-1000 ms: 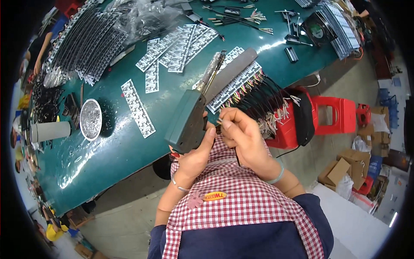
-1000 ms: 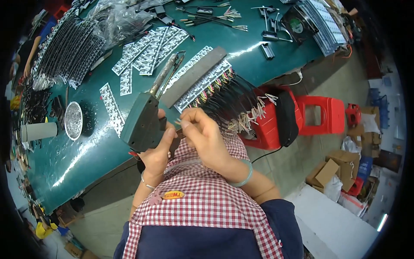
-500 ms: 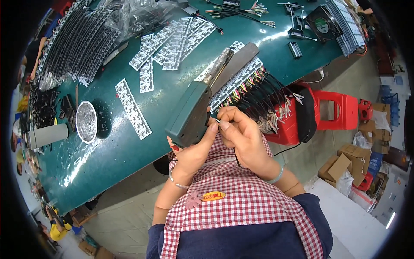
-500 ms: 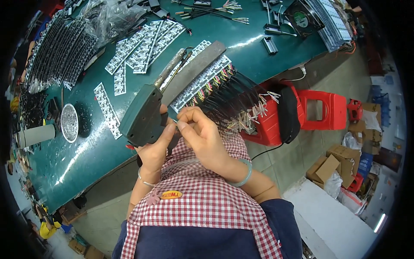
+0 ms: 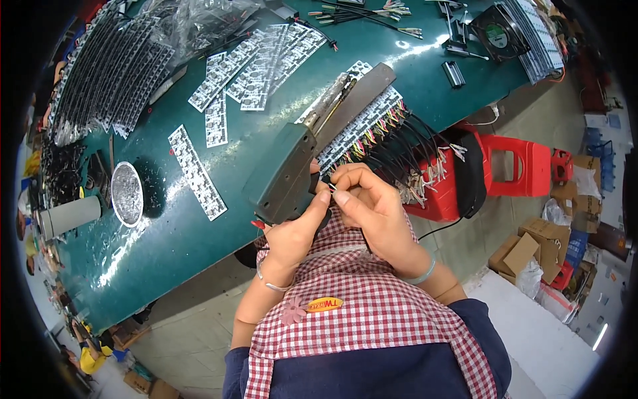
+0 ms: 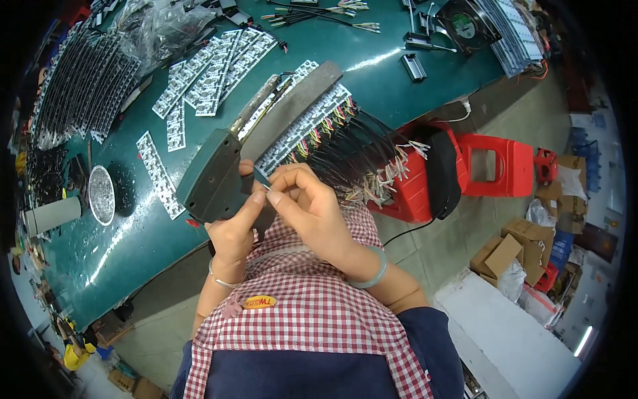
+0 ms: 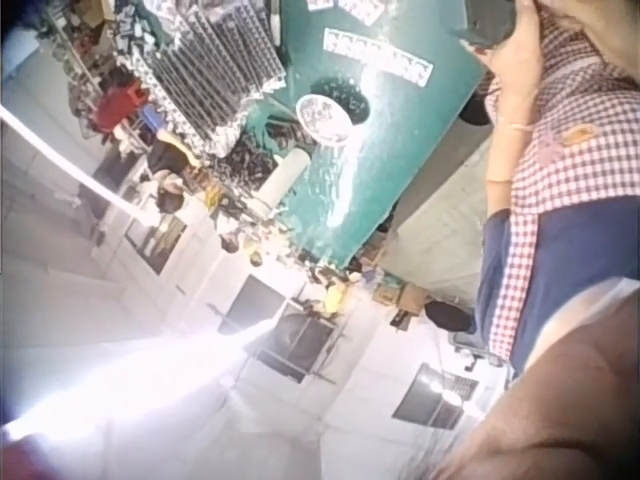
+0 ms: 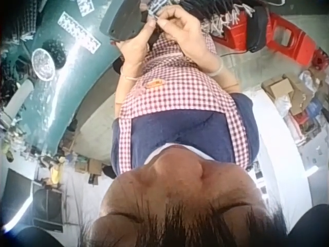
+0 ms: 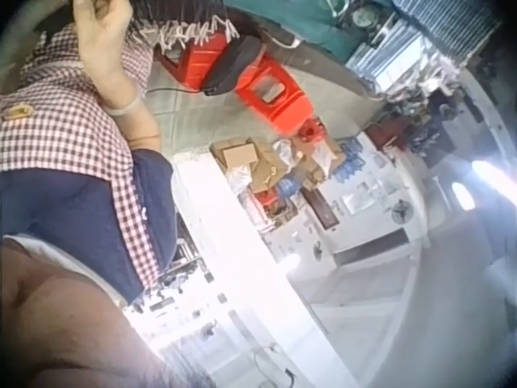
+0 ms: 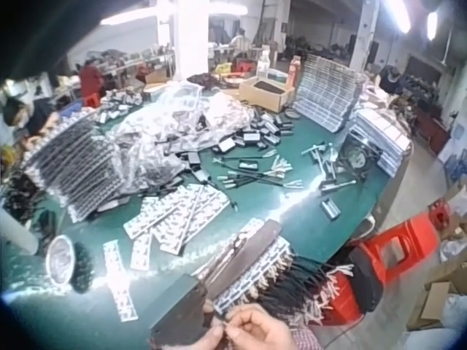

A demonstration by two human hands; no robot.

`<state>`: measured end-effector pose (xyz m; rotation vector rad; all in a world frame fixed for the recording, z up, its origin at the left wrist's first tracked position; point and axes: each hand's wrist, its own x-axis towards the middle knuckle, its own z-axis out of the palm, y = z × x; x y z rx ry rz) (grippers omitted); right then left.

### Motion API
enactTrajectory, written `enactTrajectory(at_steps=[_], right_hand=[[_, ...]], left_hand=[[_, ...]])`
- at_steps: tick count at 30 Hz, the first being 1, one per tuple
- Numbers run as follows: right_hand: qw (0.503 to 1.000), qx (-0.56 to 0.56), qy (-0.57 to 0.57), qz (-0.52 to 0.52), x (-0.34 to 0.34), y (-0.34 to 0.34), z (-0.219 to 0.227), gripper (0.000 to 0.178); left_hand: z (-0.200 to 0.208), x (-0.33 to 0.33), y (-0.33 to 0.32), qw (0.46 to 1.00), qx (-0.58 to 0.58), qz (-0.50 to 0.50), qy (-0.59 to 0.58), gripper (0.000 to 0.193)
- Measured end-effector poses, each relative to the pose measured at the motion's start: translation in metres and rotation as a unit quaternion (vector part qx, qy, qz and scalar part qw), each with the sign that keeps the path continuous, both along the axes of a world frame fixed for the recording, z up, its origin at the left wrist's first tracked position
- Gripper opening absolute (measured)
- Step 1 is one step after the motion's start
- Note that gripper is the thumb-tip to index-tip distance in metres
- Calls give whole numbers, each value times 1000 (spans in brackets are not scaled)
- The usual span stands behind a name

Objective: The person solders wires to circuit board strips using a soldering gun, then sets down the tool and fits additional circuit board strips onto the assembly by hand.

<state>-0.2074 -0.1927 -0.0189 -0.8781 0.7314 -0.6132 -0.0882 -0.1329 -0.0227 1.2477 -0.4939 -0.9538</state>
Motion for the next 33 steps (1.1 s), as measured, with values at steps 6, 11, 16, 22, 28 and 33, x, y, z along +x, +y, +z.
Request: enactTrajectory(at_steps=[6, 11, 16, 22, 28, 33], right_hand=[[944, -302, 133, -26, -5, -9, -11, 6], [886, -376, 250, -104, -2, -24, -6, 7], [824, -458, 320, -97, 3, -27, -19, 11], [769, -524, 349, -113, 8, -28, -32, 11], [761, -537, 346, -115, 11, -29, -33, 13], [755, -547, 340, -122, 11, -30, -32, 16]], left_hand=[[-4, 1, 4, 999, 40, 15, -33, 42], [0, 16, 26, 998, -20, 44, -41, 46], [-3, 23, 67, 984, 85, -3, -155, 45], [3, 27, 78, 936, 118, -7, -330, 23], [-8, 30, 83, 924, 100, -52, -365, 22], [-11, 28, 85, 929, 96, -53, -354, 23]])
